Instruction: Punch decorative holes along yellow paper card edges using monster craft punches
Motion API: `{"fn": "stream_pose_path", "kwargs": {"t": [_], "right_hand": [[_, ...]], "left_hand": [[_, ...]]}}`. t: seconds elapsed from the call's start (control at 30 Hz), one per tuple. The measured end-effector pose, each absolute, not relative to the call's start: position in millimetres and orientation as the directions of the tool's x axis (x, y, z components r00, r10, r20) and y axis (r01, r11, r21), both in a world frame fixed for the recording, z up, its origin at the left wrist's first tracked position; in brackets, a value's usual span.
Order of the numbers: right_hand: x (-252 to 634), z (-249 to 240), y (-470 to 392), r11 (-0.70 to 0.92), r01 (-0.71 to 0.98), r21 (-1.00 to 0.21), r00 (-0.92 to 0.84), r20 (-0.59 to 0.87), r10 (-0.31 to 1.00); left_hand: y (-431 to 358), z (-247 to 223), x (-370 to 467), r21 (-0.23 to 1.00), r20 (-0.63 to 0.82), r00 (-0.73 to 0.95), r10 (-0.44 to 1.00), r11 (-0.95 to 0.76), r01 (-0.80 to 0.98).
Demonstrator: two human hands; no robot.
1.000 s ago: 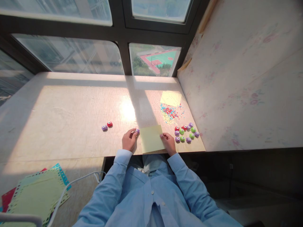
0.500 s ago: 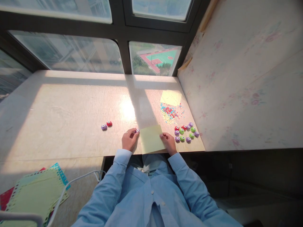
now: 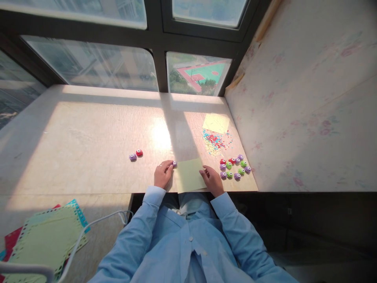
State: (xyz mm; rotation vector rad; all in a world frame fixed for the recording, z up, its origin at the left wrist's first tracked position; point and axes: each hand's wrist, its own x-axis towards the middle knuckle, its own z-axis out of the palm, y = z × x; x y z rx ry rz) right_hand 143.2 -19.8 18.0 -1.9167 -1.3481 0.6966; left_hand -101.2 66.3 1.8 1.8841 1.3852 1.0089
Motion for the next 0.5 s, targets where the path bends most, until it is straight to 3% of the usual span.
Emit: {"fn": "stream_pose_path", "kwargs": {"t": [0.1,0.2,0.33,0.5], "right_hand": [[146.1,24.5,-18.1,-0.074,0.783,-0.618,0.237,0.185,0.954],[141.1,25.5,-10.5,0.122,0.860,-0.496,0.037,0.299,0.954],[124.2,13.7,3.1,0.343,0.871,-0.352,-0.250,0.282,0.926],[107.8,-3.2,13.4,0.316,0.899,-0.304,-0.260,0.212,0.942]], "left_hand": [[64.9,-0.7,-101.8,0.822,0.213,0.145,0.966,-0.257,0.509],[64.4,-1.7,-100.7,0.813,0.248,0.142,0.958,-0.286,0.508],[65.0,2.2,-99.1,0.776,0.272,0.188,0.944,-0.331,0.536],[64.0,6.1,-101.7,0.788,0.224,0.230,0.947,-0.315,0.529]]}}
